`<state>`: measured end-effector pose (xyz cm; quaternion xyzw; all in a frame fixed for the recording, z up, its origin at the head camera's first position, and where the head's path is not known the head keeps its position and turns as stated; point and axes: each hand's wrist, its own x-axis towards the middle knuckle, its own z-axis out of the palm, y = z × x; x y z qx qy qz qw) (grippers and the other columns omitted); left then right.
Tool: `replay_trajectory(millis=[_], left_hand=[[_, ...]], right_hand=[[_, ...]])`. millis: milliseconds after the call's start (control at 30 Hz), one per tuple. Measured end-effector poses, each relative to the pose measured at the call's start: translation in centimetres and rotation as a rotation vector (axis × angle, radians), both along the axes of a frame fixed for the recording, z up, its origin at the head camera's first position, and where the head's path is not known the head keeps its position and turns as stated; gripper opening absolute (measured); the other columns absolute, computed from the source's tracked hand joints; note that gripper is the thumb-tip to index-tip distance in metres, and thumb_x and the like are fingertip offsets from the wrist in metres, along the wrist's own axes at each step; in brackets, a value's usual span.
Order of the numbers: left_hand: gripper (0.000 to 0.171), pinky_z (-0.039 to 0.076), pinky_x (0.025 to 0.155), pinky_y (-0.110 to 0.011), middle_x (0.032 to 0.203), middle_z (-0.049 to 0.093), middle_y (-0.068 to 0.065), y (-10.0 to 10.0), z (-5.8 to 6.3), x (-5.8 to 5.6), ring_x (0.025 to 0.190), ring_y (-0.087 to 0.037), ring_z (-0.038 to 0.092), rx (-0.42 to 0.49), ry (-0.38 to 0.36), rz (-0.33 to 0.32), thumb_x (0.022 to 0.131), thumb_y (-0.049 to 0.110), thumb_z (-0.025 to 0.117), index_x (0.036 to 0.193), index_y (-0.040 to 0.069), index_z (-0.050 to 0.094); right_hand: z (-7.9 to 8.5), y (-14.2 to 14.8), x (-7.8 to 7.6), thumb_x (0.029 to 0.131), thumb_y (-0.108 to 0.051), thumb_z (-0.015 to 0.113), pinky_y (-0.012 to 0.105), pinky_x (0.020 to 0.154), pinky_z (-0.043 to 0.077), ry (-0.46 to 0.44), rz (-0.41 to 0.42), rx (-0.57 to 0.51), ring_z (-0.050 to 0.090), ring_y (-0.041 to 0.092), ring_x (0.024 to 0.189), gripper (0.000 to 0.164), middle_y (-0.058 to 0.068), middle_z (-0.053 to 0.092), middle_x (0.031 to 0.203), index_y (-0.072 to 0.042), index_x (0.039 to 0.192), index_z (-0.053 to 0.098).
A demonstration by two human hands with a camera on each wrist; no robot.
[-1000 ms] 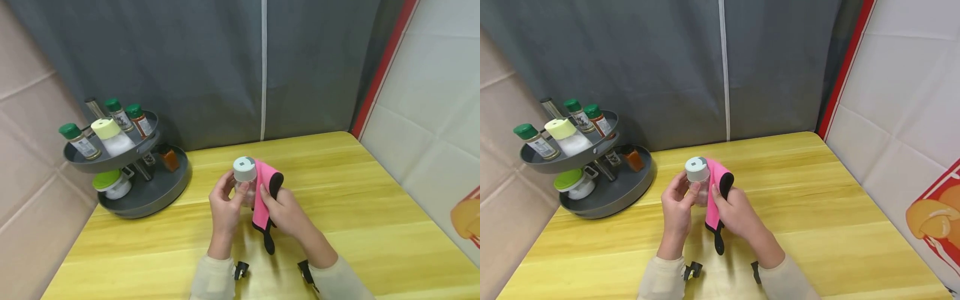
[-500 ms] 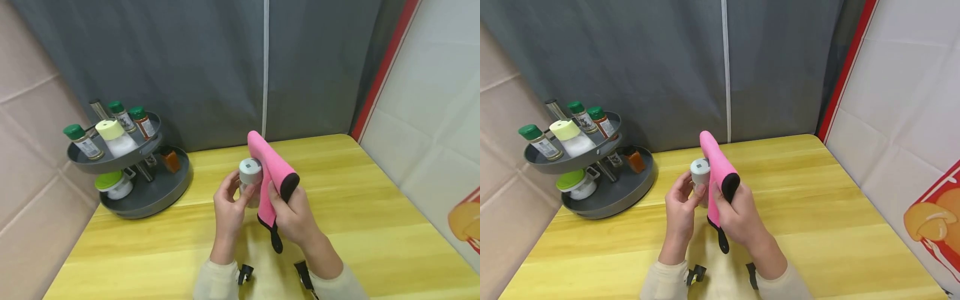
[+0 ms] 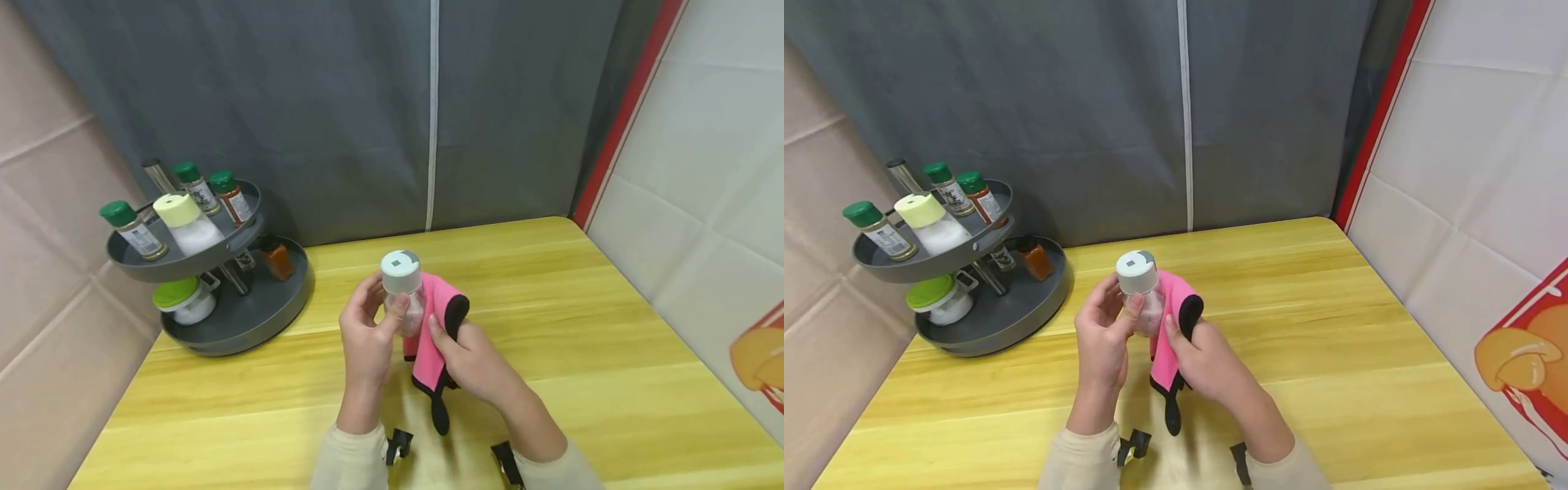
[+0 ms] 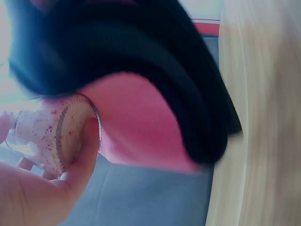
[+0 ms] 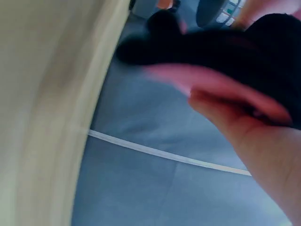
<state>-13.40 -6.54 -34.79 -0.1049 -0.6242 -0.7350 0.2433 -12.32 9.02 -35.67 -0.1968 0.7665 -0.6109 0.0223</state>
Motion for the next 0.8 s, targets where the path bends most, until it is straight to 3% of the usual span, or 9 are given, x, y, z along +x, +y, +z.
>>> replay_trajectory(millis=[100, 200, 267, 400, 500, 667, 767, 800], left_hand=[[0.042, 0.042, 0.108, -0.049, 0.125, 0.065, -0.012, 0.2, 0.0, -0.2, 0.12, -0.028, 0.06, 0.002, -0.007, -0.016, 0.088, 0.003, 0.077, 0.128, 0.001, 0.063], [0.043, 0.04, 0.109, -0.047, 0.125, 0.064, -0.011, 0.6, -0.1, -0.3, 0.12, -0.028, 0.059, -0.023, -0.026, -0.028, 0.087, 0.004, 0.079, 0.126, 0.002, 0.062], [0.043, 0.045, 0.105, -0.047, 0.125, 0.063, -0.009, 0.7, -0.2, -0.4, 0.119, -0.027, 0.06, -0.035, -0.045, -0.038, 0.087, 0.005, 0.079, 0.125, 0.003, 0.062], [0.041, 0.049, 0.1, -0.045, 0.123, 0.064, -0.008, 0.8, -0.3, -0.2, 0.115, -0.027, 0.06, -0.037, -0.054, -0.034, 0.086, 0.005, 0.079, 0.124, 0.005, 0.063], [0.04, 0.043, 0.103, -0.046, 0.122, 0.065, -0.009, 0.6, -0.1, -0.2, 0.113, -0.028, 0.06, -0.026, -0.041, -0.008, 0.086, 0.004, 0.079, 0.123, 0.003, 0.064], [0.04, 0.04, 0.105, -0.048, 0.121, 0.065, -0.011, 0.2, 0.2, -0.3, 0.112, -0.029, 0.059, 0.001, -0.045, 0.009, 0.085, 0.003, 0.079, 0.123, 0.001, 0.064], [0.041, 0.041, 0.104, -0.049, 0.123, 0.065, -0.012, 0.1, 0.2, -0.5, 0.113, -0.03, 0.059, 0.011, -0.047, -0.005, 0.085, 0.002, 0.079, 0.123, 0.001, 0.064], [0.041, 0.042, 0.104, -0.049, 0.123, 0.064, -0.011, 0.2, 0.1, -0.5, 0.113, -0.03, 0.059, 0.007, -0.051, -0.009, 0.086, 0.003, 0.079, 0.124, 0.002, 0.063]], right_hand=[[1.1, 0.1, 0.1, 0.109, -0.027, 0.046, 0.037, 0.084, 0.054, 0.059, -0.03, -0.018, 0.063, 0.024, 0.097, 0.04, 0.014, 0.063, 0.114, -0.005, 0.143, 0.048], [2.3, -0.1, 0.5, 0.107, -0.017, 0.049, 0.034, 0.091, 0.051, 0.22, -0.067, -0.075, 0.058, 0.023, 0.11, 0.044, 0.012, 0.057, 0.131, -0.007, 0.15, 0.042], [2.9, -0.3, 0.8, 0.105, -0.009, 0.049, 0.032, 0.091, 0.05, 0.329, -0.062, -0.13, 0.055, 0.023, 0.114, 0.047, 0.012, 0.054, 0.136, -0.006, 0.151, 0.041], [2.7, -1.0, 1.1, 0.104, -0.005, 0.05, 0.03, 0.078, 0.053, 0.421, -0.046, -0.157, 0.06, 0.022, 0.096, 0.04, 0.013, 0.06, 0.117, -0.002, 0.143, 0.046], [1.6, -1.4, 1.0, 0.106, -0.013, 0.051, 0.031, 0.079, 0.055, 0.357, -0.049, -0.099, 0.063, 0.018, 0.092, 0.03, 0.008, 0.062, 0.111, -0.004, 0.135, 0.051], [-0.2, -1.3, 0.5, 0.109, -0.029, 0.047, 0.034, 0.094, 0.051, 0.185, -0.017, 0.034, 0.061, 0.015, 0.109, 0.033, 0.001, 0.062, 0.12, -0.013, 0.138, 0.049], [-0.7, -0.8, 0.4, 0.109, -0.035, 0.044, 0.033, 0.082, 0.053, 0.05, -0.011, 0.102, 0.062, 0.015, 0.092, 0.034, 0.003, 0.062, 0.101, -0.01, 0.131, 0.053], [-0.6, -0.6, 0.3, 0.109, -0.036, 0.044, 0.033, 0.082, 0.053, 0.018, -0.016, 0.105, 0.063, 0.015, 0.092, 0.037, 0.004, 0.063, 0.102, -0.009, 0.132, 0.053]])
